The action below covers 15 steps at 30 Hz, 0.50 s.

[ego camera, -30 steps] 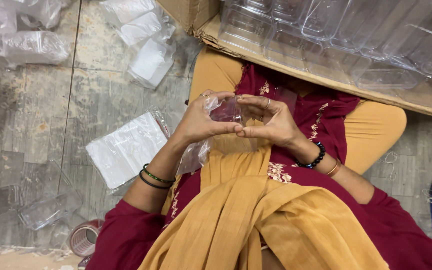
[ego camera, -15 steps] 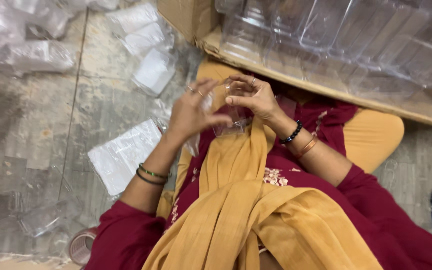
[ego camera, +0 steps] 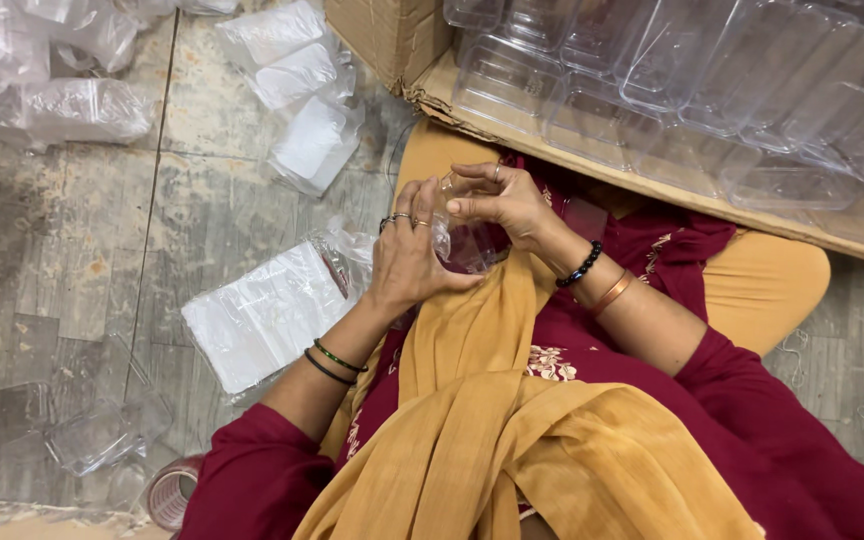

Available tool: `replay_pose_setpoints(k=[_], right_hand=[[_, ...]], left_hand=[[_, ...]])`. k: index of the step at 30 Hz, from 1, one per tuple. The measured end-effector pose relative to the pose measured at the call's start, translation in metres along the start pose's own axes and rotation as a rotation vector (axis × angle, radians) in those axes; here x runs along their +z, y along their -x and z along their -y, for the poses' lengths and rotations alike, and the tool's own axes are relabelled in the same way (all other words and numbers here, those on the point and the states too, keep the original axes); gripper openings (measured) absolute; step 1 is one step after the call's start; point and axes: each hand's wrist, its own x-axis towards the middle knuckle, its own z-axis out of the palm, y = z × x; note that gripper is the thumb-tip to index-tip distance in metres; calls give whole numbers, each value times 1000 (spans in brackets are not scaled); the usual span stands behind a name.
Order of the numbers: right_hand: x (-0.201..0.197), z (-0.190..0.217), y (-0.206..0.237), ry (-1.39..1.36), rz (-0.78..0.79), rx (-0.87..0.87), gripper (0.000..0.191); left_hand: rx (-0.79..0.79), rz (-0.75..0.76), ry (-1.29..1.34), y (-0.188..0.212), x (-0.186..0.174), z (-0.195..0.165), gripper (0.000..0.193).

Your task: The person sits on the floor and wraps clear plastic containers in thin plastic bags one at a time, then places each wrapped container into a large cardboard box in front of them. They occasionally reach into the box to reposition containers and continue bagging more from the pile beside them.

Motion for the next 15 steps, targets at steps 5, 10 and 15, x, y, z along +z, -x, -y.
replay_pose_setpoints(k=[5,10,15], right_hand=[[-2,-1,-8,-50,-7,63,66],[1,-5,-10,49,-7,38,66],[9,7,-13,137,6,84,71]], left_hand=[[-16,31,15,-2,5,6,144],[-2,5,1,-4,9,12,144],[-62,57,-6,-10,6,12,146]])
